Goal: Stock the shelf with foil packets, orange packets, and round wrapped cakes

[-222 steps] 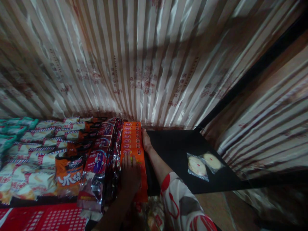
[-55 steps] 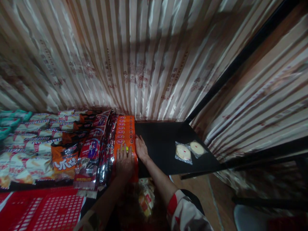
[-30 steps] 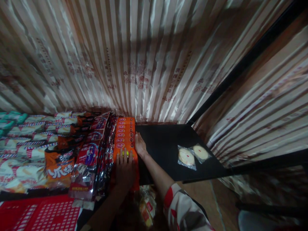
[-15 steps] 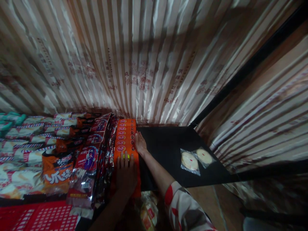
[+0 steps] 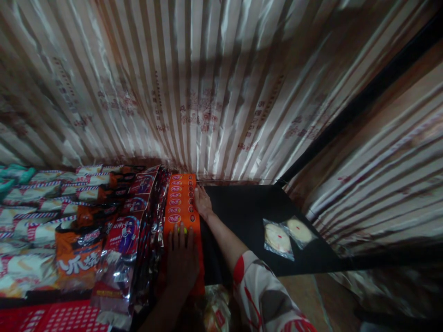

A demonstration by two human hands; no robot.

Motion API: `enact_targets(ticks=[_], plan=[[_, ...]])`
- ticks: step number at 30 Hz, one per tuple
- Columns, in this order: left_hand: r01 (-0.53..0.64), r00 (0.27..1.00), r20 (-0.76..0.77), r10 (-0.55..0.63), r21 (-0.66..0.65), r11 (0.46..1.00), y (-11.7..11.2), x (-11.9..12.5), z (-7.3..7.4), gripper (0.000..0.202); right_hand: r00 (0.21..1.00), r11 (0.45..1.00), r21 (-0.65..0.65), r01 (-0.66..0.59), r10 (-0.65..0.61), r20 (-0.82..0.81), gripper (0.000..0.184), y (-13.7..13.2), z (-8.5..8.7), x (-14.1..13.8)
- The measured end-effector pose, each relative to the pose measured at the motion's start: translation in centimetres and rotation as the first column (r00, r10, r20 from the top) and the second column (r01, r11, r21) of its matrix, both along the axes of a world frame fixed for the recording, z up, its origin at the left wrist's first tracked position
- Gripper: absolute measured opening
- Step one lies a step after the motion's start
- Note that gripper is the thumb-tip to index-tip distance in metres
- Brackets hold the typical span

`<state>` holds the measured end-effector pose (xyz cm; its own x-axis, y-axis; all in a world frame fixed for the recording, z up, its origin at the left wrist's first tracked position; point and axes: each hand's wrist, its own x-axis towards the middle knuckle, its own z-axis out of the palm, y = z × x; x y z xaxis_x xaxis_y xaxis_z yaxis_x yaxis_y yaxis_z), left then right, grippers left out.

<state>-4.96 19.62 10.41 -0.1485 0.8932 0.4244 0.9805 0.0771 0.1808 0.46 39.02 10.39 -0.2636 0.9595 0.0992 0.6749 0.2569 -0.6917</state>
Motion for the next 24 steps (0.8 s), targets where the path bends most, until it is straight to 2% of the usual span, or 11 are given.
enact_targets(ticks=[5,11,15,19,24], plan=[[0.006,1.0,0.001,-0.006,0.015,1.0,0.0,0.0,0.0,0.041,0.997,0.999,0.044,0.006,-0.01,0.077,0.055,0.9,0.2,-0.6],[-0.002,1.0,-0.006,0.002,0.052,0.999,0.1,-0.1,-0.7,0.04,0.986,0.994,0.095,-0.053,0.037,0.161,0.052,3.2,0.1,-0.8],[0.043,0.999,0.008,-0.044,0.024,0.999,0.1,-0.4,-1.8,0.046,0.984,0.987,0.16,0.032,-0.058,0.167,0.046,4.4,0.1,-0.6],[0.064,0.998,0.008,-0.064,0.022,0.998,0.1,-0.6,-2.6,0.052,0.959,0.977,0.16,0.144,-0.178,0.222,0.038,5.5,0.7,-0.2],[0.058,0.998,0.007,-0.058,0.028,0.998,0.2,-0.6,-3.1,0.056,0.937,0.984,0.112,0.142,-0.17,0.304,0.038,7.4,1.5,-0.3]])
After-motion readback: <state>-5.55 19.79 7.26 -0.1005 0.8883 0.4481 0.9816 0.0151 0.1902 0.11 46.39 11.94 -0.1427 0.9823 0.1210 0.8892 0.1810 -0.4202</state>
